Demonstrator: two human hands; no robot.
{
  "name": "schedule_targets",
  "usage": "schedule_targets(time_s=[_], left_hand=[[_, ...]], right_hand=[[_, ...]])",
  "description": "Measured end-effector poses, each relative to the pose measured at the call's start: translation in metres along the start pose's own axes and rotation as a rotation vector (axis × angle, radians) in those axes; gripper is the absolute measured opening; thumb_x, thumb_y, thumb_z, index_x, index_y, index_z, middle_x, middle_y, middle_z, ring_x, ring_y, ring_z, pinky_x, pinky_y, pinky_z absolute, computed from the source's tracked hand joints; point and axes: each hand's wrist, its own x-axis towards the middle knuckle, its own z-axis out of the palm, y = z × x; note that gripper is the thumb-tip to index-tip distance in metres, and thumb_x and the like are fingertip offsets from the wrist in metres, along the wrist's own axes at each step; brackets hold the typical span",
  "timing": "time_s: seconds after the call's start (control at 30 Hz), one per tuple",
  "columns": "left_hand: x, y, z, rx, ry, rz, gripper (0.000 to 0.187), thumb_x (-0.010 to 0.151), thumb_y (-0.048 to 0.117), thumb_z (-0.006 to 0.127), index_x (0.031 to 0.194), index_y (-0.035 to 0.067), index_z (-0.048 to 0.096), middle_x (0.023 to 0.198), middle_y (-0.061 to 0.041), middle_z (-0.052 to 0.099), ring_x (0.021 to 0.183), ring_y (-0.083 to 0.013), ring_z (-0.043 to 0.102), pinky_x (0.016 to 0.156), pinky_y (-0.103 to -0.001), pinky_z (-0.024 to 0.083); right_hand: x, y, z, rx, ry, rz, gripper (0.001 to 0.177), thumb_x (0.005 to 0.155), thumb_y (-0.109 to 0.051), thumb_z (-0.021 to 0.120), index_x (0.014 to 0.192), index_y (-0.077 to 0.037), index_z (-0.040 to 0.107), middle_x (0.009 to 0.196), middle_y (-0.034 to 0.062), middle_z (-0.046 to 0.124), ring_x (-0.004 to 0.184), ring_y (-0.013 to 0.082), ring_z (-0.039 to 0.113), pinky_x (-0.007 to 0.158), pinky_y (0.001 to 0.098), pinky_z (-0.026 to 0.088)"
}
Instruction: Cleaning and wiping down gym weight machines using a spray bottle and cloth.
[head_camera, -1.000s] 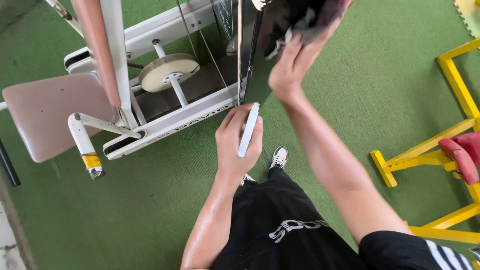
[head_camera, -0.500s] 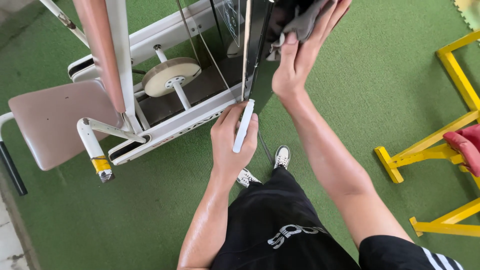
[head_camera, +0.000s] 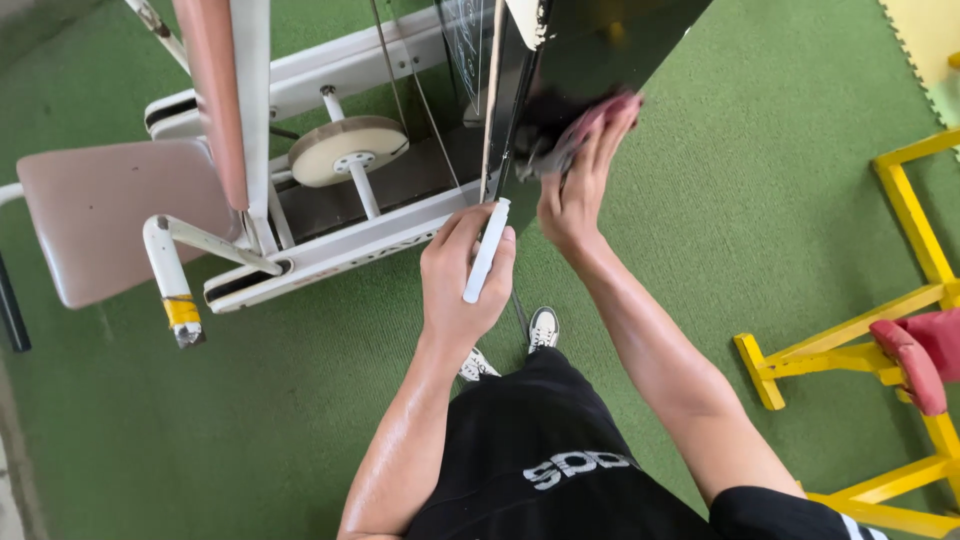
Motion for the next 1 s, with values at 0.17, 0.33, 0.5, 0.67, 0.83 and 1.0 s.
schedule_targets(time_s=[0.17, 0.33, 0.5, 0.67, 0.83, 1.0], left_hand=[[-0.003, 0.004, 0.011, 0.085, 0.06, -0.078, 0.024, 0.091, 0.008, 0.07, 0.113, -0.001, 0.07, 0.1, -0.015, 0.072, 0.065, -0.0234, 0.068, 0.063, -0.033, 0.054], [-0.011, -0.01, 0.028, 0.126, 0.095, -0.155, 0.023, 0.092, 0.01, 0.068, 0.112, -0.001, 0.07, 0.099, -0.016, 0.072, 0.069, -0.0282, 0.068, 0.065, -0.037, 0.055], [-0.027, -0.031, 0.054, 0.149, 0.152, -0.194, 0.02, 0.093, 0.012, 0.066, 0.109, 0.001, 0.07, 0.097, -0.016, 0.071, 0.08, -0.0327, 0.072, 0.07, -0.04, 0.057], [-0.046, -0.044, 0.084, 0.125, 0.263, -0.28, 0.017, 0.091, 0.012, 0.067, 0.105, 0.003, 0.069, 0.099, -0.017, 0.071, 0.086, -0.0381, 0.071, 0.074, -0.042, 0.056], [-0.06, -0.041, 0.103, 0.133, 0.327, -0.38, 0.02, 0.089, 0.012, 0.067, 0.107, 0.003, 0.07, 0.098, -0.017, 0.071, 0.086, -0.0392, 0.071, 0.074, -0.044, 0.056], [-0.073, -0.044, 0.116, 0.103, 0.38, -0.406, 0.021, 0.089, 0.013, 0.067, 0.108, 0.004, 0.07, 0.099, -0.016, 0.072, 0.086, -0.038, 0.071, 0.074, -0.043, 0.057]], right_hand=[[0.081, -0.067, -0.039, 0.169, 0.313, 0.005, 0.079, 0.108, -0.032, 0.052, 0.173, -0.031, 0.007, 0.173, 0.0123, -0.008, 0.159, 0.029, -0.008, 0.13, 0.0511, -0.003], [0.035, 0.015, -0.01, -0.213, 0.07, -0.605, 0.082, 0.091, -0.025, 0.065, 0.166, -0.029, 0.032, 0.175, 0.0079, 0.009, 0.165, 0.0345, -0.001, 0.128, 0.0649, -0.008], [0.024, 0.066, -0.026, -0.459, -0.125, -1.126, 0.067, 0.101, -0.019, 0.059, 0.163, -0.04, 0.046, 0.175, -0.0086, 0.023, 0.163, 0.0201, 0.009, 0.136, 0.0471, -0.003], [0.08, 0.044, -0.065, -0.392, -0.462, -1.251, 0.057, 0.1, -0.023, 0.057, 0.156, -0.028, 0.064, 0.169, -0.0085, 0.045, 0.153, 0.0099, 0.037, 0.117, 0.0335, 0.024], [0.095, 0.011, -0.046, -0.225, -0.036, -1.171, 0.055, 0.101, -0.019, 0.066, 0.155, -0.027, 0.06, 0.167, -0.002, 0.044, 0.153, 0.0171, 0.034, 0.112, 0.044, 0.031], [0.037, 0.06, -0.004, -0.439, -0.255, -1.387, 0.067, 0.1, -0.023, 0.062, 0.165, -0.026, 0.048, 0.173, -0.003, 0.035, 0.158, 0.014, 0.03, 0.114, 0.0374, 0.019]])
